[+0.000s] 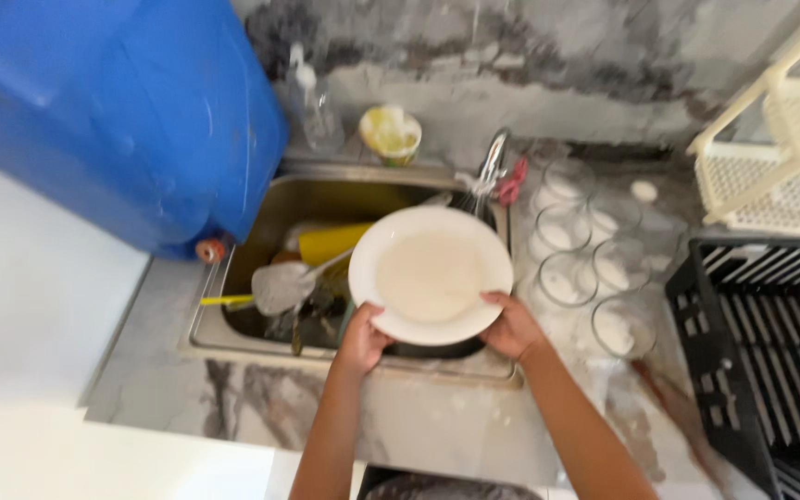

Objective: The person washes plates, glasses, and a water bottle by hand in a sink using a sponge and rinsing them with water from a tap.

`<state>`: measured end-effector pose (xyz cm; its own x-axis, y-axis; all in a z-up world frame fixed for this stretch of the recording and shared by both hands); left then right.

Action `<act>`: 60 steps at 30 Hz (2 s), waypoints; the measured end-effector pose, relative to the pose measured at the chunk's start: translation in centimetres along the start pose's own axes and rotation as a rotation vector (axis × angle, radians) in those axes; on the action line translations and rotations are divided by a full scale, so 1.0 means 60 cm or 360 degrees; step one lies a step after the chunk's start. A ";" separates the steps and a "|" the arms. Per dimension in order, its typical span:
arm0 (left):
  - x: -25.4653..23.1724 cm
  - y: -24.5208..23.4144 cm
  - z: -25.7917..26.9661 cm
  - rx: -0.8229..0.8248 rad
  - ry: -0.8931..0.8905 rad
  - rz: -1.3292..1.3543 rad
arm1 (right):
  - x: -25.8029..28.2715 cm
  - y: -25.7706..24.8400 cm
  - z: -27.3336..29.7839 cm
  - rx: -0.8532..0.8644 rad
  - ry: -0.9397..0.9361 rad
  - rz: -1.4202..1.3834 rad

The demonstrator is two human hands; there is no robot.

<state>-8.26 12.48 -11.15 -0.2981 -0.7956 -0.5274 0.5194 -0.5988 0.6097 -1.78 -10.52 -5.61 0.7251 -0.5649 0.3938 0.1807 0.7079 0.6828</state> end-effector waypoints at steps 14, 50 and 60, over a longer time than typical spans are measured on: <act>-0.040 0.018 0.031 0.0033 -0.0113 0.0000 | -0.009 0.019 0.008 -0.0044 -0.0082 0.0052; -0.046 0.015 0.052 0.0234 0.0074 -0.0060 | -0.027 0.046 0.026 -0.0005 -0.0163 0.0136; -0.045 0.019 0.049 0.0261 0.0067 -0.0031 | -0.030 0.051 0.031 0.0044 -0.0142 0.0081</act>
<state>-9.24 13.70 -7.28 -0.2710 -0.7811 -0.5625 0.3751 -0.6239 0.6857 -3.77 -8.13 -3.10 0.6706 -0.5649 0.4809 0.1259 0.7254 0.6767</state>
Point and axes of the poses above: each hand's wrist, its own z-axis away from the middle knuckle, its own y-axis out of the palm, x = y × z, the point moved 3 cm from there along -z, towards the middle knuckle
